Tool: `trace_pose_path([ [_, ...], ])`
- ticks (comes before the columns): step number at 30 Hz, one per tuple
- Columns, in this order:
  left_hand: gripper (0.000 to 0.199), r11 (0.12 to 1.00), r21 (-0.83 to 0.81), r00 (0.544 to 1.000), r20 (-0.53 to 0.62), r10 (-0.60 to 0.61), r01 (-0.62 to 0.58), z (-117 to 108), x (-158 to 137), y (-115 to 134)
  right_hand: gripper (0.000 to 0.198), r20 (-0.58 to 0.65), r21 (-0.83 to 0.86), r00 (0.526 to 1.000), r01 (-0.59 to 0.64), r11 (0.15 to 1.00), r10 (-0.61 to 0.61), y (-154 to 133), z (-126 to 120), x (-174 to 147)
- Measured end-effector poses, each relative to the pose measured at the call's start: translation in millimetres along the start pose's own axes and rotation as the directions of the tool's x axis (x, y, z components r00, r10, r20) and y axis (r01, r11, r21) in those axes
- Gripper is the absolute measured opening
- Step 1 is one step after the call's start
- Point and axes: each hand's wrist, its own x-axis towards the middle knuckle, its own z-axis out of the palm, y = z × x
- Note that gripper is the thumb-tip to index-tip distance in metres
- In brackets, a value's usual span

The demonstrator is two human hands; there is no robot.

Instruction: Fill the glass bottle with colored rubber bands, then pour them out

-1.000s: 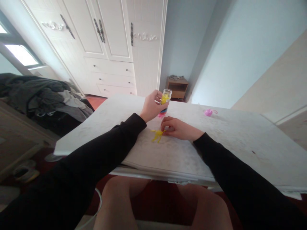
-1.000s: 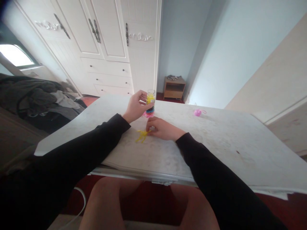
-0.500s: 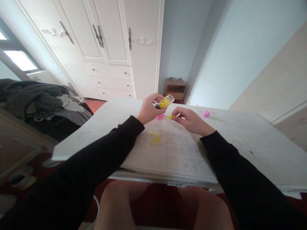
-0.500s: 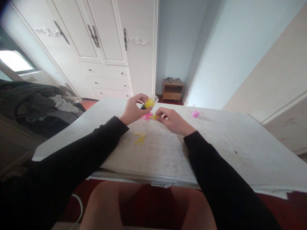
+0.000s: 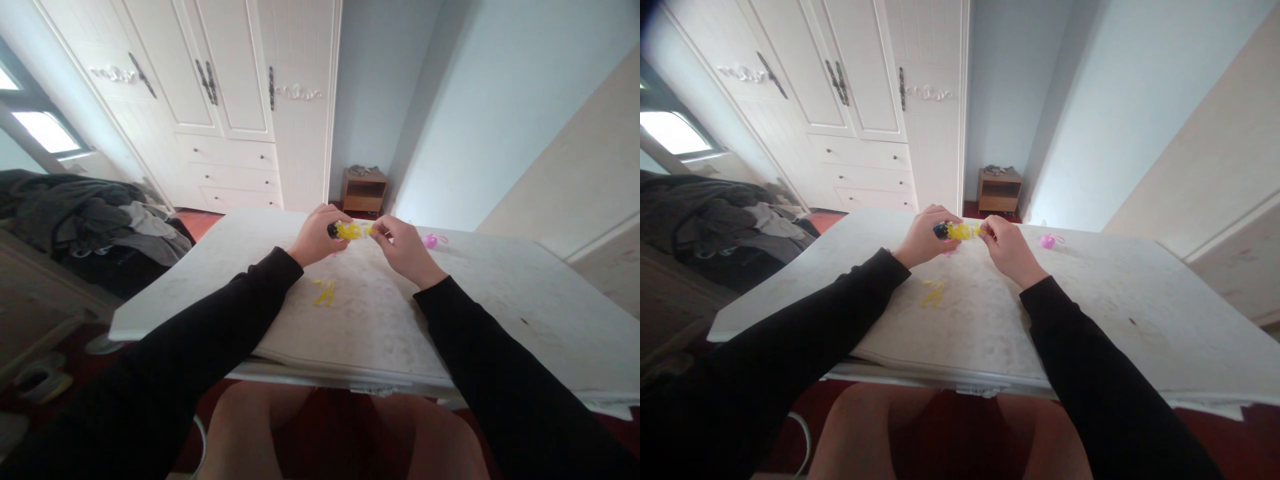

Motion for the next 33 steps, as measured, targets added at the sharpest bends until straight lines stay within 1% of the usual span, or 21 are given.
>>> trace_pose_path([
  [2, 0.032, 1.000, -0.003, 1.000, 0.022, 0.003, -0.003, 1.2, -0.5, 0.0, 0.014, 0.001, -0.024, 1.000, 0.026, 0.999, -0.026, -1.4, -0.1, -0.4],
  [5, 0.032, 1.000, -0.018, 0.998, 0.056, 0.016, -0.015, 2.2, -1.0, 1.1, 0.016, -0.040, -0.022, 0.999, 0.027, 0.999, -0.028, -3.1, -1.4, -0.9],
  [9, 0.032, 0.999, -0.041, 0.997, 0.069, 0.025, -0.022, 2.2, -1.2, 3.0, 0.014, -0.067, 0.013, 0.997, -0.023, 1.000, 0.024, -4.6, -1.6, -1.9],
  [11, 0.033, 0.999, -0.047, 0.997, 0.075, 0.022, -0.019, 2.2, -1.4, 3.5, 0.011, -0.074, 0.047, 0.995, -0.062, 0.997, 0.066, -5.7, -0.5, -2.3],
  [13, 0.033, 0.998, -0.056, 0.997, 0.077, 0.018, -0.014, 2.4, -1.7, 3.6, 0.008, -0.108, 0.091, 0.988, -0.101, 0.991, 0.111, -7.1, 0.7, -2.8],
  [16, 0.032, 0.997, -0.071, 0.997, 0.077, 0.026, -0.020, 3.0, -2.4, 3.3, 0.014, -0.151, 0.129, 0.979, -0.114, 0.985, 0.134, -9.2, 1.6, -3.3],
  [19, 0.032, 0.996, -0.086, 0.997, 0.068, 0.039, -0.033, 3.4, -2.5, 3.4, 0.016, -0.156, 0.128, 0.982, -0.085, 0.988, 0.105, -9.8, 1.8, -3.4],
  [22, 0.031, 0.995, -0.101, 0.998, 0.060, 0.027, -0.020, 3.4, -2.3, 4.0, 0.015, -0.186, 0.140, 0.980, -0.048, 0.989, 0.074, -9.8, 2.4, -3.2],
  [26, 0.030, 0.990, -0.139, 0.999, 0.041, 0.013, -0.007, 3.4, -2.6, 4.7, 0.011, -0.193, 0.169, 0.978, -0.049, 0.984, 0.082, -12.7, 2.5, -3.5],
  [30, 0.030, 0.983, -0.182, 0.999, 0.053, -0.012, 0.021, 3.4, -3.5, 6.0, 0.004, -0.169, 0.078, 0.985, -0.015, 0.997, 0.028, -16.4, -0.5, -4.5],
  [33, 0.030, 0.976, -0.212, 0.998, 0.047, -0.035, 0.044, 2.7, -3.6, 8.1, 0.003, -0.143, 0.028, 0.989, 0.023, 0.999, -0.018, -16.8, -1.8, -5.5],
])
